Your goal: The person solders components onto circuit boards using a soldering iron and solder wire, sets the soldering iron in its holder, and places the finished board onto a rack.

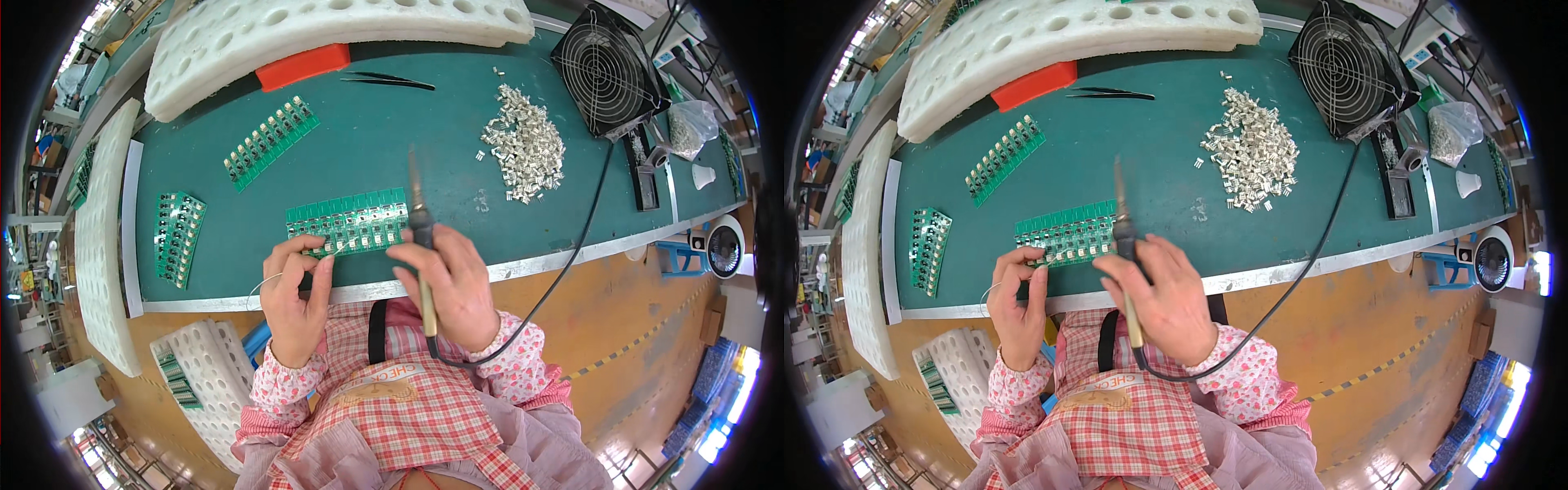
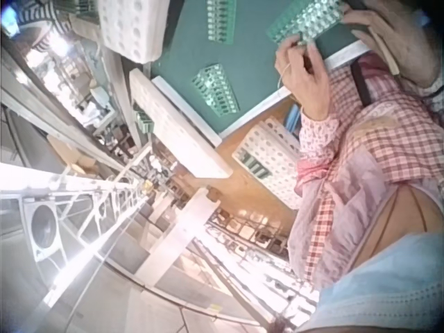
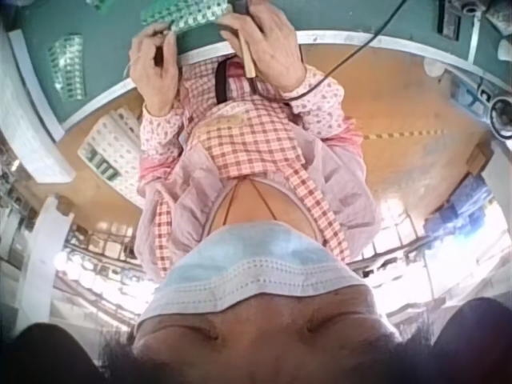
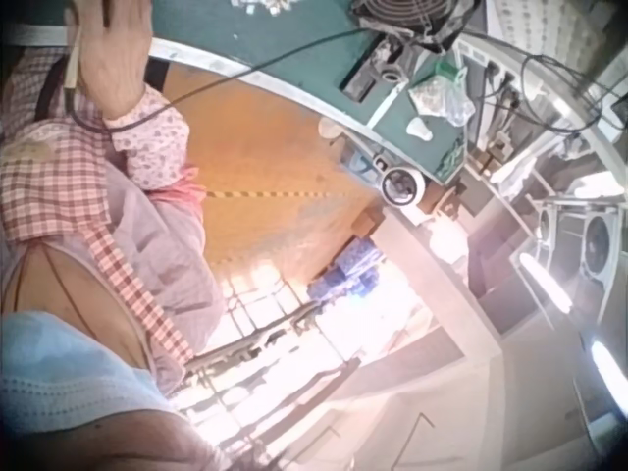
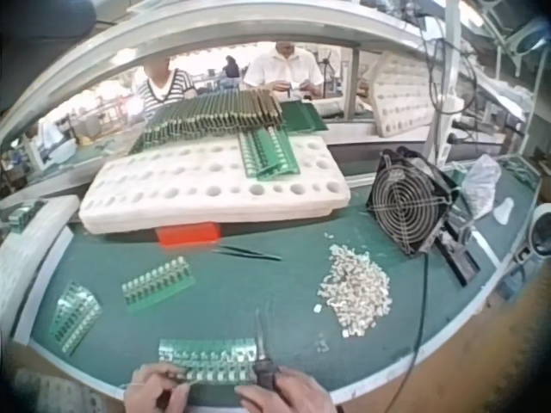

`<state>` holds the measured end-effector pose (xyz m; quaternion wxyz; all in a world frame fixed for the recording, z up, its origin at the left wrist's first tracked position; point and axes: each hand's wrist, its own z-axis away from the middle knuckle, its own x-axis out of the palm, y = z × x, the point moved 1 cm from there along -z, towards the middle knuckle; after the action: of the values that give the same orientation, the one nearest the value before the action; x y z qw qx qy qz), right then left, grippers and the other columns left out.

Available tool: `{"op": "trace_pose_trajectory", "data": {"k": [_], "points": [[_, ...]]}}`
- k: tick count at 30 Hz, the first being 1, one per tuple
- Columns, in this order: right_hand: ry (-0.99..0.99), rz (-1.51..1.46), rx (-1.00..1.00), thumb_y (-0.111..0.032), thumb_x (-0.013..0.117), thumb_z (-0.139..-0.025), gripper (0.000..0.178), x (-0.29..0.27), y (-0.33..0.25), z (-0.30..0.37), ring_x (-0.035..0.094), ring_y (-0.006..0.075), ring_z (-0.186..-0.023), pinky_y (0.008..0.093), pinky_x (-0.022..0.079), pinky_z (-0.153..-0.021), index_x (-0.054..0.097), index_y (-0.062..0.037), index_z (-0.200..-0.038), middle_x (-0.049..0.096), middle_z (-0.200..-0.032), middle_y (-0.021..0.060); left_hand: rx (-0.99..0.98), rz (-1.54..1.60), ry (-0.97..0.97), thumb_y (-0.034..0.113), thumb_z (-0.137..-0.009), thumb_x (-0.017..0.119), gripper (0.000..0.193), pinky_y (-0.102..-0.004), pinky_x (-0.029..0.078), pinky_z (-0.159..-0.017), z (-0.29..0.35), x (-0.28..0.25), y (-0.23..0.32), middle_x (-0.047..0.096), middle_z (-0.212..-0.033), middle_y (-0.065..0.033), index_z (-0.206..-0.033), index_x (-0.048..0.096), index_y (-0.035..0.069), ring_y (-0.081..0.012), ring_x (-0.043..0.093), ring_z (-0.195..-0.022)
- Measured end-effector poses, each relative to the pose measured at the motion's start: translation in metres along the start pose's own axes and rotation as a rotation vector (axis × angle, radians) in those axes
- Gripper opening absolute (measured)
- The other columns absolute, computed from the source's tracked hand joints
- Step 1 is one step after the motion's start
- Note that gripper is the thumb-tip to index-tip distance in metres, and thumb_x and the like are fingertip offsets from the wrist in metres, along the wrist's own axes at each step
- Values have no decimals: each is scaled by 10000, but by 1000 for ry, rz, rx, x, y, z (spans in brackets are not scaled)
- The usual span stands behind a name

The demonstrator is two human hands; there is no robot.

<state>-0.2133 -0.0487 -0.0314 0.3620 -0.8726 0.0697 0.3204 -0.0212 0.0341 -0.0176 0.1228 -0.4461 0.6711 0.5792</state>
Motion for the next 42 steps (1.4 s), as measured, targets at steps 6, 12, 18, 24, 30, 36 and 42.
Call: {"op": "trace_pose_trajectory", "data": {"k": [6, 12, 18, 24, 30, 36, 42], "points": [[-13, -146, 62, -168, 782, -782, 427, -18, 1, 13, 619, 341, -851, 442, 501, -760, 620, -54, -1161, 628, -877, 124, 59, 2, -41, -2, -875, 669, 115, -326, 484, -763, -16, 1, 1, 685, -1024, -117, -801, 581, -11, -236, 619, -853], [287, -151, 64, -135, 700, -862, 213, -36, 21, 30, 548, 234, -566, 348, 439, -544, 635, -16, -1026, 599, -696, 78, 273, -32, -16, 2, -763, 738, 181, -350, 442, -767, -31, 24, 25, 669, -954, -60, -715, 569, 45, -243, 558, -860], [263, -370, 290, -54, 672, -808, 114, -38, 28, 25, 522, 201, -499, 327, 415, -483, 635, -22, -911, 608, -650, 82, 223, 51, -90, -4, -737, 732, 204, -344, 408, -714, -47, 36, 21, 621, -889, -50, -687, 543, 57, -220, 522, -764], [135, -303, -6, -63, 623, -849, 99, -38, 35, 17, 580, 167, -483, 310, 456, -503, 603, 3, -920, 614, -550, 42, 302, -23, -119, -18, -719, 729, 186, -339, 410, -676, -52, 41, 27, 614, -862, -42, -693, 560, 55, -214, 518, -730], [86, -303, -2, -48, 638, -834, 98, -39, 33, 14, 586, 190, -484, 329, 458, -497, 610, 0, -914, 619, -556, 34, 314, -62, -103, -18, -713, 733, 189, -343, 410, -650, -51, 42, 32, 615, -859, -36, -690, 562, 60, -213, 509, -714], [75, -309, 31, -25, 713, -770, 132, -39, 29, 12, 574, 224, -494, 326, 454, -492, 652, -40, -886, 611, -636, 54, 323, -71, -94, -19, -707, 736, 200, -347, 408, -649, -51, 43, 32, 615, -861, -36, -691, 556, 65, -217, 507, -704], [57, -221, -53, 20, 715, -698, 198, -37, 26, 10, 552, 204, -484, 326, 415, -466, 643, -55, -866, 567, -608, 36, 335, -82, -104, -18, -711, 742, 205, -340, 404, -644, -51, 44, 31, 611, -854, -31, -701, 556, 67, -216, 506, -700]]}}
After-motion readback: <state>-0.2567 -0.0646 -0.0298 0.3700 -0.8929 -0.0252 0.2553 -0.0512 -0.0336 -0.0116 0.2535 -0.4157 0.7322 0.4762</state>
